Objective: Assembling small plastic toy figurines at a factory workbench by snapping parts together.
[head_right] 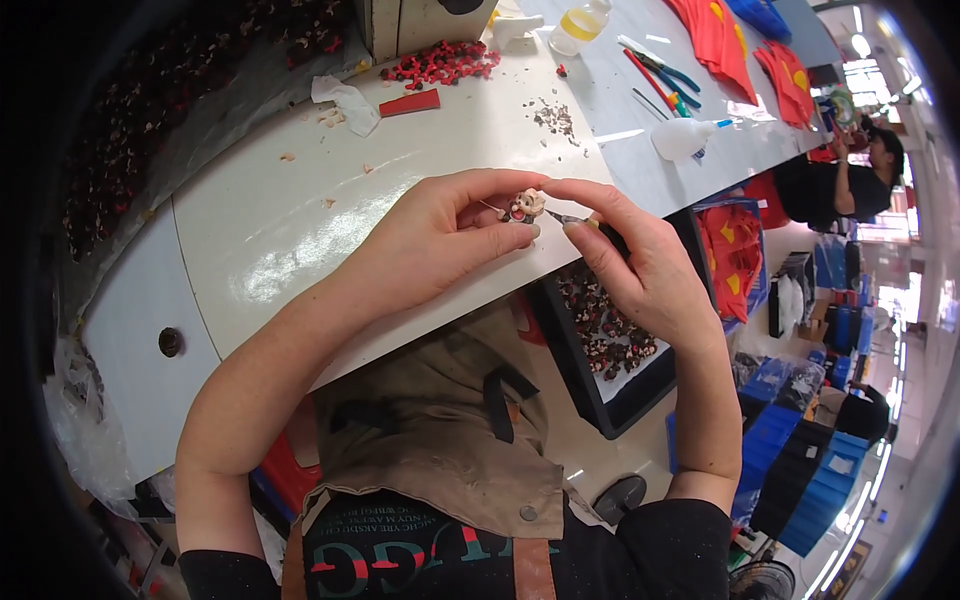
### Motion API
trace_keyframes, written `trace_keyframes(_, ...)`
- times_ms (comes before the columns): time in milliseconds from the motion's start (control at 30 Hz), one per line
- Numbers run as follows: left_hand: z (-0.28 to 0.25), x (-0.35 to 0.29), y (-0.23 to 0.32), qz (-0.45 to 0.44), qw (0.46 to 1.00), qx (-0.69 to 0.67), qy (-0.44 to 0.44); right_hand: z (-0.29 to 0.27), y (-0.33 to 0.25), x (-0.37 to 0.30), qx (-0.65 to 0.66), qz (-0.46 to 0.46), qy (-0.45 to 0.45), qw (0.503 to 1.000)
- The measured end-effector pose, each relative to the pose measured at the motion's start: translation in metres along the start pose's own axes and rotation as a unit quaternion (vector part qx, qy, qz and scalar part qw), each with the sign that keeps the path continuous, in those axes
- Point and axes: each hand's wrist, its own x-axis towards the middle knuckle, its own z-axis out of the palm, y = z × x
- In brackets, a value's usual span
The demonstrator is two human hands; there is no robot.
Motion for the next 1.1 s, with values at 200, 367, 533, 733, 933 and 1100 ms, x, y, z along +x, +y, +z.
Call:
trace_keyframes(200,-0.001,-0.001,0.008,-0.021,0.999,0.026,-0.008,-0.002,-0.007,0.0,0.004,0.02,-0.003,1.0)
trace_keyframes(367,-0.001,-0.002,0.008,-0.033,0.999,0.029,-0.012,-0.001,-0.006,0.0,0.01,0.027,-0.004,1.0)
trace_keyframes(533,-0.002,-0.001,0.008,-0.033,0.999,0.024,-0.012,0.001,0.0,0.0,-0.003,-0.005,0.004,1.0)
trace_keyframes(733,-0.005,-0.003,0.004,-0.026,0.999,0.016,-0.014,0.001,-0.01,0.003,0.02,0.029,-0.012,0.999)
trace_keyframes(933,-0.006,-0.005,0.002,-0.025,1.0,0.003,-0.012,0.001,-0.013,0.004,0.033,0.047,-0.026,0.998)
trace_keyframes(1100,-0.008,-0.003,0.002,-0.013,1.0,-0.019,-0.015,0.01,-0.002,0.005,0.02,-0.003,0.014,1.0)
